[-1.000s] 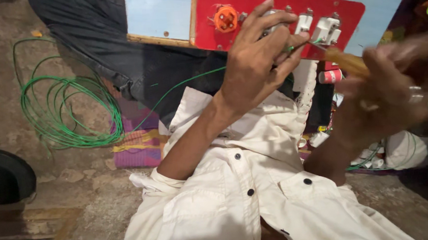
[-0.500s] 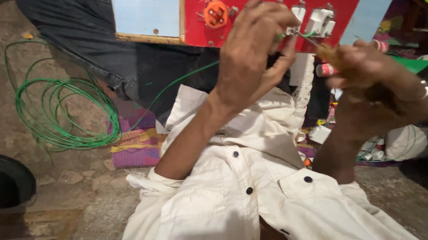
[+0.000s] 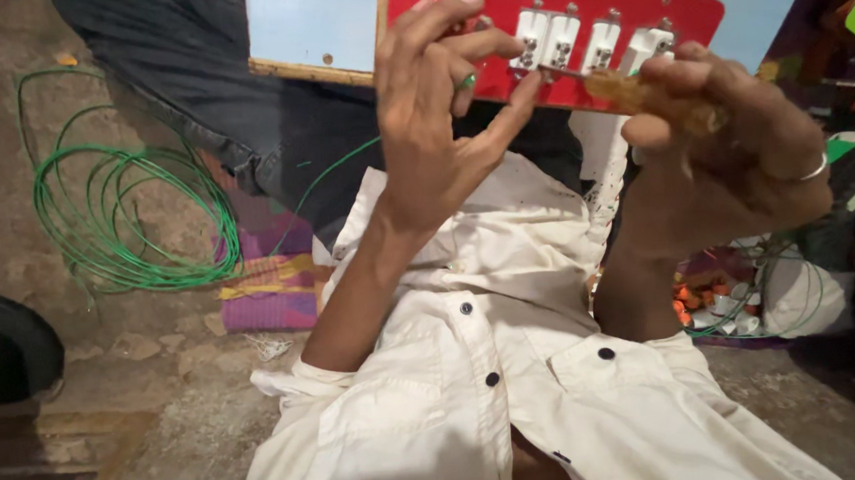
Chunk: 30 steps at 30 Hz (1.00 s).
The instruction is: The person sits on the floor and wires a red electrical board with green wires. They use a screwdriver to tighten connections and pliers to strip wire ends. The person repeatedly flips the board to access the back and front, then secures the wires to the terminals.
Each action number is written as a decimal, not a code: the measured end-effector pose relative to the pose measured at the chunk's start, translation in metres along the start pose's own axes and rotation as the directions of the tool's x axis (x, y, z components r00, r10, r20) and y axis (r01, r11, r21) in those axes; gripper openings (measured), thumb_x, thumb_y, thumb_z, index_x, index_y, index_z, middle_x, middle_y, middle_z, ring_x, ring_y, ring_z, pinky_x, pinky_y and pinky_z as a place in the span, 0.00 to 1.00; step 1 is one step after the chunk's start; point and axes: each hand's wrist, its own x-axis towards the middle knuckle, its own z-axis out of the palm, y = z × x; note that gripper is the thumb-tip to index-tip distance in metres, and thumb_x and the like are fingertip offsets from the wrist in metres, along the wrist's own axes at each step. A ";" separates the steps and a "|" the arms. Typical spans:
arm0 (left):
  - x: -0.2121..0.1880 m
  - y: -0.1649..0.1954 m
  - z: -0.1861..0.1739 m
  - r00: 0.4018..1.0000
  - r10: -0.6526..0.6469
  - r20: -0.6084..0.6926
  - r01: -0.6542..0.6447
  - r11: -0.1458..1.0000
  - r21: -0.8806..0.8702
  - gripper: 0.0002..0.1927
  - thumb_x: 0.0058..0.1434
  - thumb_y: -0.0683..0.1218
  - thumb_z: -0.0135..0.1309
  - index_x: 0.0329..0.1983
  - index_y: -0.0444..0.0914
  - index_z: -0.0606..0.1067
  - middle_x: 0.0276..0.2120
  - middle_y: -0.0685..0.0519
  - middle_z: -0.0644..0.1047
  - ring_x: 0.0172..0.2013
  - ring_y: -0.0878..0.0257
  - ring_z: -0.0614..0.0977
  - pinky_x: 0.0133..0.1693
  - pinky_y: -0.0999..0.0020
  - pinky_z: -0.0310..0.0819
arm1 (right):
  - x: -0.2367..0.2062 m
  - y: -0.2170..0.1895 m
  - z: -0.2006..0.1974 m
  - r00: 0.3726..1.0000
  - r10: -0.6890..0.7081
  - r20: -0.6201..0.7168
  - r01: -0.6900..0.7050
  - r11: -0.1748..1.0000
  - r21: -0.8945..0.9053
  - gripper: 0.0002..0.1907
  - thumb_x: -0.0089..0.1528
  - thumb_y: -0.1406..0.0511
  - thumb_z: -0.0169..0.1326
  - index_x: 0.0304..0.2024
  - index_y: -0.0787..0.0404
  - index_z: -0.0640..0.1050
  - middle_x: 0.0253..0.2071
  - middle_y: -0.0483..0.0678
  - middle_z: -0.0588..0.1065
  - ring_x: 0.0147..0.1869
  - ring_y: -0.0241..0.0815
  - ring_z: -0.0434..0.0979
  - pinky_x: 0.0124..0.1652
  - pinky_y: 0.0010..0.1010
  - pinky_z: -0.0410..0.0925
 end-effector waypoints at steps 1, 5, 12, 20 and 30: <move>-0.001 0.000 0.002 1.000 -0.020 -0.012 0.020 1.000 -0.003 0.16 0.62 0.42 0.74 0.45 0.40 0.76 0.57 0.55 0.74 0.58 0.62 0.74 0.66 0.61 0.63 | 0.002 -0.005 0.008 1.000 -0.022 -0.021 0.022 1.000 0.003 0.21 0.61 0.69 0.68 0.56 0.64 0.79 0.44 0.59 0.81 0.49 0.48 0.85 0.56 0.38 0.76; -0.006 -0.001 0.005 0.997 -0.026 -0.072 0.026 1.000 0.007 0.15 0.58 0.42 0.73 0.45 0.42 0.79 0.59 0.56 0.71 0.58 0.59 0.72 0.64 0.62 0.61 | 0.014 -0.011 0.028 0.997 -0.075 -0.013 0.076 0.994 0.080 0.21 0.62 0.66 0.70 0.53 0.63 0.76 0.45 0.57 0.82 0.48 0.46 0.85 0.55 0.37 0.78; 0.003 0.003 -0.003 0.998 -0.036 -0.046 0.036 0.999 0.001 0.13 0.58 0.41 0.71 0.41 0.41 0.78 0.53 0.55 0.75 0.57 0.61 0.73 0.62 0.62 0.61 | 0.044 -0.026 0.036 0.906 -0.369 0.208 0.409 0.890 -0.204 0.15 0.60 0.62 0.64 0.46 0.63 0.79 0.38 0.56 0.75 0.38 0.41 0.83 0.35 0.26 0.76; -0.001 0.014 -0.036 0.993 0.057 0.102 -0.045 0.992 -0.115 0.13 0.53 0.40 0.62 0.34 0.38 0.68 0.40 0.49 0.76 0.40 0.59 0.74 0.44 0.58 0.71 | 0.041 -0.022 0.036 0.871 -0.369 0.326 0.384 0.923 0.018 0.02 0.66 0.70 0.59 0.41 0.61 0.78 0.37 0.50 0.78 0.41 0.45 0.83 0.41 0.44 0.79; -0.013 0.023 -0.035 0.992 -0.055 0.113 0.014 0.943 0.332 0.29 0.55 0.33 0.61 0.63 0.37 0.76 0.46 0.51 0.70 0.42 0.58 0.77 0.45 0.66 0.75 | 0.043 -0.031 0.041 0.863 -0.349 0.365 0.361 0.932 0.037 0.03 0.70 0.72 0.55 0.46 0.64 0.74 0.40 0.54 0.77 0.43 0.48 0.83 0.42 0.38 0.79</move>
